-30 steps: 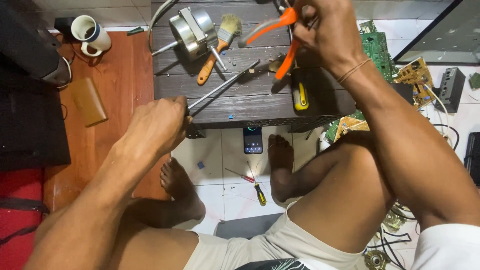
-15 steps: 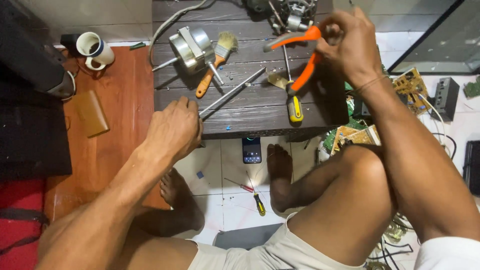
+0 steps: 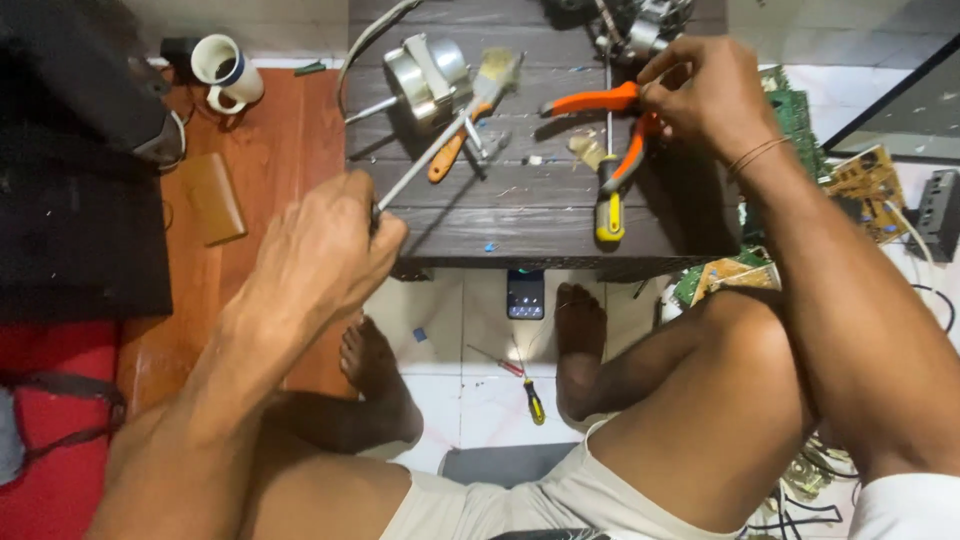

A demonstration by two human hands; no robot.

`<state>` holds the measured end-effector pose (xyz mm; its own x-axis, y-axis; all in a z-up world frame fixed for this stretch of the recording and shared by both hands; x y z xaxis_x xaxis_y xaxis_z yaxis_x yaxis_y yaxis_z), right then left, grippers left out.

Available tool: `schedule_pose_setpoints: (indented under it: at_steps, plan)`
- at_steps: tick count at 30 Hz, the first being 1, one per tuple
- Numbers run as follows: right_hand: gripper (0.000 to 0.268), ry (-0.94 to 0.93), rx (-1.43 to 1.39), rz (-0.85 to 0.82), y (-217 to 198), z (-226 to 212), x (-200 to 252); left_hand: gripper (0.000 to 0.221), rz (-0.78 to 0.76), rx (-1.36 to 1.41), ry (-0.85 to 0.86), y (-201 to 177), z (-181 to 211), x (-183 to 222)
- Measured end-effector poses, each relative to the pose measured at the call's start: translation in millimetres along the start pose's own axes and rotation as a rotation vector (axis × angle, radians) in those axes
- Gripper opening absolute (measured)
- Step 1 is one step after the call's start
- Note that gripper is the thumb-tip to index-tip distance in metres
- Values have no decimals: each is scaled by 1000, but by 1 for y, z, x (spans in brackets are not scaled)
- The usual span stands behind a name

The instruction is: Brushing dust off a motor component and using a screwdriver to clean internal areas.

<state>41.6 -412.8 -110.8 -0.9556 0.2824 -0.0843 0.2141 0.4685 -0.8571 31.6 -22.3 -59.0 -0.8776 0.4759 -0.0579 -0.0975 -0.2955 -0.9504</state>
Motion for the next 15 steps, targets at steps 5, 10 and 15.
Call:
schedule_pose_setpoints:
  at_steps: [5,10,15]
  plan:
    - [11,-239,91,103,7,-32,-1,28,-44,-5,-29,0,-8,1]
    - [5,-272,39,184,10,-68,-9,31,-89,-14,14,19,-9,6]
    - [9,-563,-277,281,21,-133,-5,24,-72,-8,139,42,-3,12]
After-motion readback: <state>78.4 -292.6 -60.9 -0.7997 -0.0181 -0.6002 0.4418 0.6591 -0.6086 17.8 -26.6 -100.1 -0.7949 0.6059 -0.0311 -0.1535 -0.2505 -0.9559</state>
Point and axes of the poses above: each hand's wrist, its own x-axis away from the middle knuckle, its own y-axis out of the palm, z = x × y, the point moved 5 cm from there along -x, towards the middle knuckle, and after that the axes turned 3 degrees about z, right-handed, at the moved point
